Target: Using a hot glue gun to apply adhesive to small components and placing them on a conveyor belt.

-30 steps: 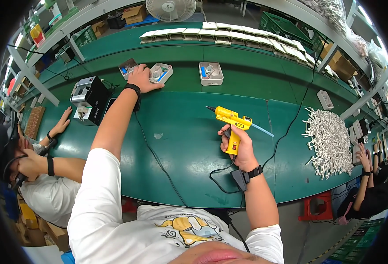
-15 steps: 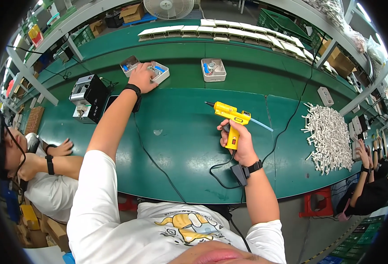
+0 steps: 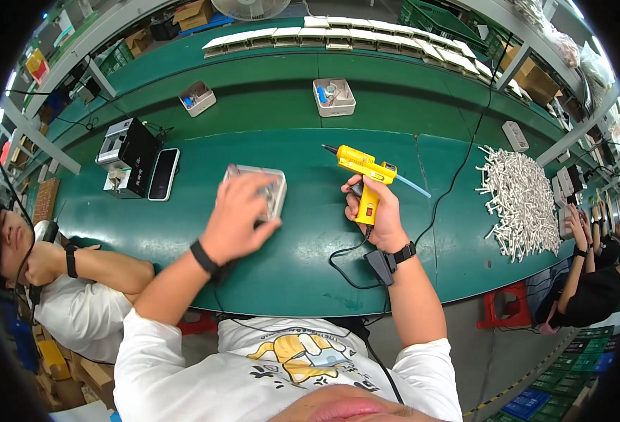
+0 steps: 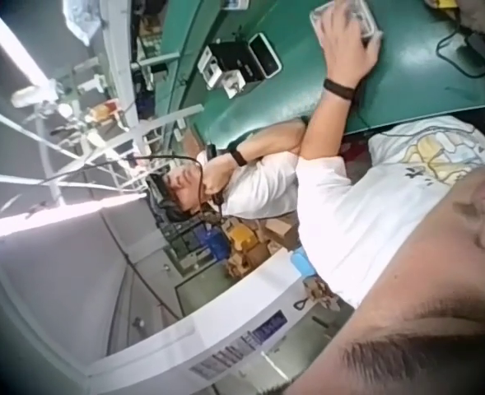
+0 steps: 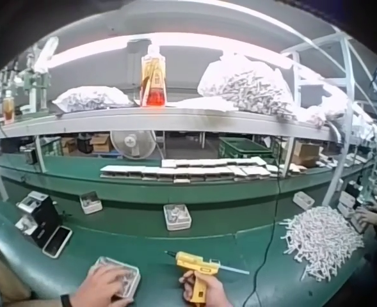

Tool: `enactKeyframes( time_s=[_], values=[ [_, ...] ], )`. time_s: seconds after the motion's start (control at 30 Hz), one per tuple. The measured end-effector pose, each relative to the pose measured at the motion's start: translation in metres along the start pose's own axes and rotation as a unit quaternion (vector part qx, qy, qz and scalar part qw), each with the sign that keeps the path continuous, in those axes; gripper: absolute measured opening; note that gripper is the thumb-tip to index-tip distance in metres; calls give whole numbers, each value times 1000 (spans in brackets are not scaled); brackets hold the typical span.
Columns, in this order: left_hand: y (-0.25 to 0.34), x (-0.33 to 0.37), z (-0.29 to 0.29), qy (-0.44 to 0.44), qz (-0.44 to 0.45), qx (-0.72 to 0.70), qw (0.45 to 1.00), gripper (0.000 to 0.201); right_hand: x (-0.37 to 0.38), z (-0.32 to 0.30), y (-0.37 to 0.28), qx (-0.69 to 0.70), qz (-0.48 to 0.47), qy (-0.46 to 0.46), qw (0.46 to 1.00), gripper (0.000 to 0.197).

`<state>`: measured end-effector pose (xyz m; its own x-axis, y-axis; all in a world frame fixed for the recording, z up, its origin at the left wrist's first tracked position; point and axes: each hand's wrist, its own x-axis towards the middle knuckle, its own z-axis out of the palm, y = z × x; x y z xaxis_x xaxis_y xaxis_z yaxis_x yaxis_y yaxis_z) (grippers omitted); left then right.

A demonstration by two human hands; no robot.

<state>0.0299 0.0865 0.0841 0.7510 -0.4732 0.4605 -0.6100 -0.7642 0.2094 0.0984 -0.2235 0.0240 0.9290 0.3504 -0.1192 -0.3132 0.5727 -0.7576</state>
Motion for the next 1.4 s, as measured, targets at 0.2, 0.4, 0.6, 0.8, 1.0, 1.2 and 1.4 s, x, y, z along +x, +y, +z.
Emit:
enactKeyframes(
  time_s=[0.2,0.4,0.6,0.8,1.0,1.2,1.4],
  values=[
    [76,-43,9,-59,3,-21,998,30,-5,2,2,13,10,-2,1000,32],
    [82,-43,-2,0,-40,-100,994,17,-3,2,2,20,19,4,1000,31],
    [42,-56,9,57,-190,-87,976,10,-5,4,-2,11,3,-12,1000,31],
    [39,-50,10,59,-154,-7,986,12,-16,15,-2,-70,-14,-19,997,31],
    [39,-36,6,-36,-143,-72,986,11,-44,51,-17,-249,-15,11,968,28],
    [33,-18,7,-151,-94,41,983,8,-77,67,-18,-252,-28,6,967,27],
    [26,-30,17,-127,-57,31,990,8,-113,55,-13,-264,-22,18,964,28]
  ],
)
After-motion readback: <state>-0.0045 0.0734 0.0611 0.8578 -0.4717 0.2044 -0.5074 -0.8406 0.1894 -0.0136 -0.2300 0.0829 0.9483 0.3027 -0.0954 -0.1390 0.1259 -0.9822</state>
